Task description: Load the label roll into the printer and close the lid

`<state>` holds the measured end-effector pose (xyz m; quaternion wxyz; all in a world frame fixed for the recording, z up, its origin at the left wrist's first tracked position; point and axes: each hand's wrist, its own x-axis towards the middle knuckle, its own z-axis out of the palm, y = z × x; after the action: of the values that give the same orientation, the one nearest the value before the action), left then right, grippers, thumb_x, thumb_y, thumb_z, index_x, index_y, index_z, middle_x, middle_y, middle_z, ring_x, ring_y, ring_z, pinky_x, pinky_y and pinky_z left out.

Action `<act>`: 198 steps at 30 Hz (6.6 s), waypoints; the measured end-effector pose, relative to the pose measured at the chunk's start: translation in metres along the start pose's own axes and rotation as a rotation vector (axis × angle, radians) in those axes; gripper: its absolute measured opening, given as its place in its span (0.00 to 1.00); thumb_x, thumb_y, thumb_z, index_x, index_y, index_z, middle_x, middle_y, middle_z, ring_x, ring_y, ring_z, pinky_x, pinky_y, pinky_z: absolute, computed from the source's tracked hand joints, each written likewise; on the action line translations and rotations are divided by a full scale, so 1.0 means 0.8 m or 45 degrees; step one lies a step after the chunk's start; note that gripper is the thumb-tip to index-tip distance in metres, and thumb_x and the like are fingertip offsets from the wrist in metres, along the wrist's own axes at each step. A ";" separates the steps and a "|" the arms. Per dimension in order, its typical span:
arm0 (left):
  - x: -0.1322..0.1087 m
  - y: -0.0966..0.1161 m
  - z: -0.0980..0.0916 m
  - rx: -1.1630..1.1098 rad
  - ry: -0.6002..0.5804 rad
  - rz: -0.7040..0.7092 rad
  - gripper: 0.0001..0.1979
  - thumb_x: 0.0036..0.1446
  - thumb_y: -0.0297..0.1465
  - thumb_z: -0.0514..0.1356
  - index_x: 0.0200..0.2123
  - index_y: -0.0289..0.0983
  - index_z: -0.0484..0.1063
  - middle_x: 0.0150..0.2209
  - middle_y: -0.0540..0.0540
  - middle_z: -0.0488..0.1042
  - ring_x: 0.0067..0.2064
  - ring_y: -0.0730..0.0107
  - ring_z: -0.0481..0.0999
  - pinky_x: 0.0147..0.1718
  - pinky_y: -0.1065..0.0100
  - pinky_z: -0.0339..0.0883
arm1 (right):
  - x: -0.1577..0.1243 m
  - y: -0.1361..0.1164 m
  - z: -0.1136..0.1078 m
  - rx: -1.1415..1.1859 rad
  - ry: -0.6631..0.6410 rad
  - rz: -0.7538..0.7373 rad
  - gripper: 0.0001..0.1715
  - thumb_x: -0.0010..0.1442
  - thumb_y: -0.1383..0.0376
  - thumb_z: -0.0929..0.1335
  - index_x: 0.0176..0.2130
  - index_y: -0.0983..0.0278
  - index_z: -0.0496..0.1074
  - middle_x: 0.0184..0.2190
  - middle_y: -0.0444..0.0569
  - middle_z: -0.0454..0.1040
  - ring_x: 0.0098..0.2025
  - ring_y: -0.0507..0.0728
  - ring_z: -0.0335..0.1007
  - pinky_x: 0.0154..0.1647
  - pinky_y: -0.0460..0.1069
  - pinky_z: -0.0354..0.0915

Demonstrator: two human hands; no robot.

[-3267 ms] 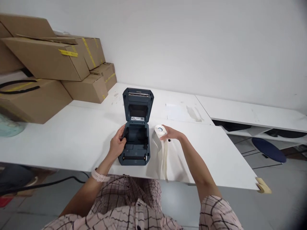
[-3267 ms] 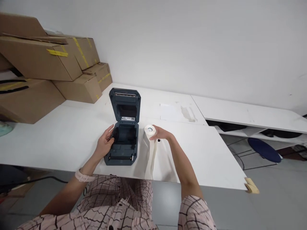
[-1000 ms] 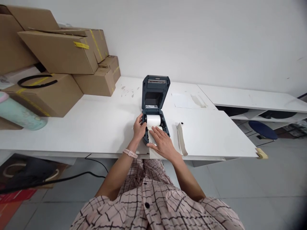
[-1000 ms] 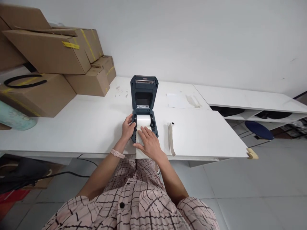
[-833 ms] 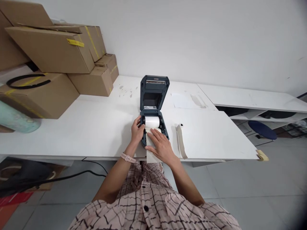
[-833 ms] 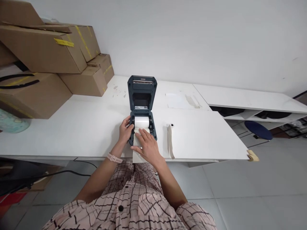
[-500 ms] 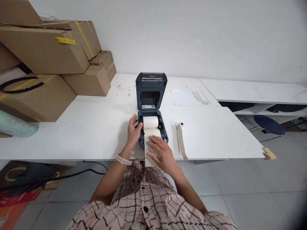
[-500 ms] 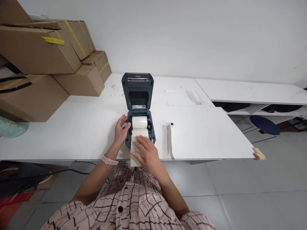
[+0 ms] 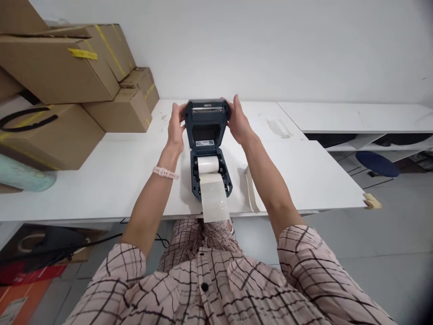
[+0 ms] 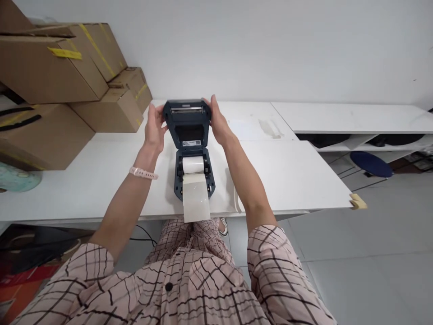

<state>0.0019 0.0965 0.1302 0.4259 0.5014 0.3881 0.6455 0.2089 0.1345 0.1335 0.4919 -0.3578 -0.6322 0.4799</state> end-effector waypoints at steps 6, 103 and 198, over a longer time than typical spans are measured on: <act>-0.137 -0.012 -0.009 0.162 0.033 0.158 0.27 0.65 0.56 0.49 0.41 0.44 0.77 0.55 0.43 0.76 0.63 0.56 0.70 0.64 0.52 0.60 | -0.157 0.007 0.036 -0.118 0.110 -0.040 0.42 0.66 0.32 0.52 0.65 0.47 0.67 0.69 0.39 0.64 0.74 0.65 0.52 0.75 0.68 0.46; -0.155 -0.115 -0.052 0.781 0.032 -0.512 0.29 0.52 0.34 0.63 0.58 0.35 0.69 0.31 0.49 0.71 0.32 0.66 0.70 0.31 0.67 0.61 | 0.001 0.025 0.017 -0.669 0.248 -0.168 0.60 0.61 0.32 0.61 0.75 0.62 0.39 0.75 0.58 0.49 0.76 0.69 0.44 0.74 0.67 0.46; -0.157 -0.131 -0.043 -0.122 0.041 -0.652 0.38 0.46 0.31 0.69 0.63 0.40 0.67 0.63 0.37 0.72 0.56 0.52 0.76 0.51 0.58 0.72 | -0.282 0.053 0.072 -1.275 -0.546 -0.288 0.55 0.55 0.37 0.72 0.70 0.57 0.58 0.73 0.56 0.55 0.75 0.70 0.49 0.74 0.71 0.49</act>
<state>0.0021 0.0111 -0.0139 0.5925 0.3557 0.4779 0.5423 0.2113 -0.0771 0.0268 0.1706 -0.3721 -0.9035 0.1269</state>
